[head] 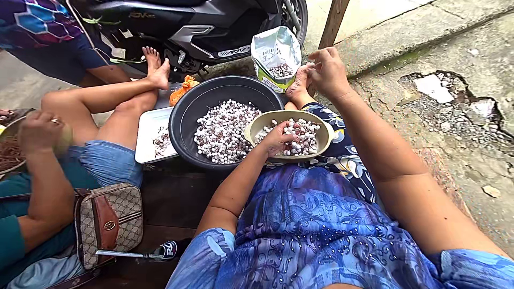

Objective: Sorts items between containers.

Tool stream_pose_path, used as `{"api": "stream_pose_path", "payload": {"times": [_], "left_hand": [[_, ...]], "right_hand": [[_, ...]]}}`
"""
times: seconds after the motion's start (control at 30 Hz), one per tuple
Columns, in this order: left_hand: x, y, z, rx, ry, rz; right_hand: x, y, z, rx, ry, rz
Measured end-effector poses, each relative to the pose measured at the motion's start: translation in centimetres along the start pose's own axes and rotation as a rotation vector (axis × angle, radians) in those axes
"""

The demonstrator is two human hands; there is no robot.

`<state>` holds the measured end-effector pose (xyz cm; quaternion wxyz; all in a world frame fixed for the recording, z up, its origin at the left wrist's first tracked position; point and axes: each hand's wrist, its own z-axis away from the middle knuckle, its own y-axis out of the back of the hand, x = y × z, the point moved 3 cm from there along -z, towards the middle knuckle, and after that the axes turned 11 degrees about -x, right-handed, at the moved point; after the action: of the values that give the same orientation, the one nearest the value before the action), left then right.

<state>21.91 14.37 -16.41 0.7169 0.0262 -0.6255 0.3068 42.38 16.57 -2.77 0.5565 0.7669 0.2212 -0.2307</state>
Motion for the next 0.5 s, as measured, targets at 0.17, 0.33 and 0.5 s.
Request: {"api": "stream_pose_path", "payload": {"times": [0.17, 0.33, 0.5], "left_hand": [[0.0, 0.0, 0.1, 0.0, -0.005, 0.005], [0.2, -0.3, 0.5, 0.012, -0.011, -0.025], [0.6, -0.6, 0.4, 0.054, -0.015, 0.009]], "right_hand": [[2.8, -3.4, 5.0, -0.162, -0.063, -0.068], [4.5, -5.7, 10.0, -0.244, -0.098, -0.205], [4.4, -7.0, 13.4, -0.355, -0.11, -0.441]]}}
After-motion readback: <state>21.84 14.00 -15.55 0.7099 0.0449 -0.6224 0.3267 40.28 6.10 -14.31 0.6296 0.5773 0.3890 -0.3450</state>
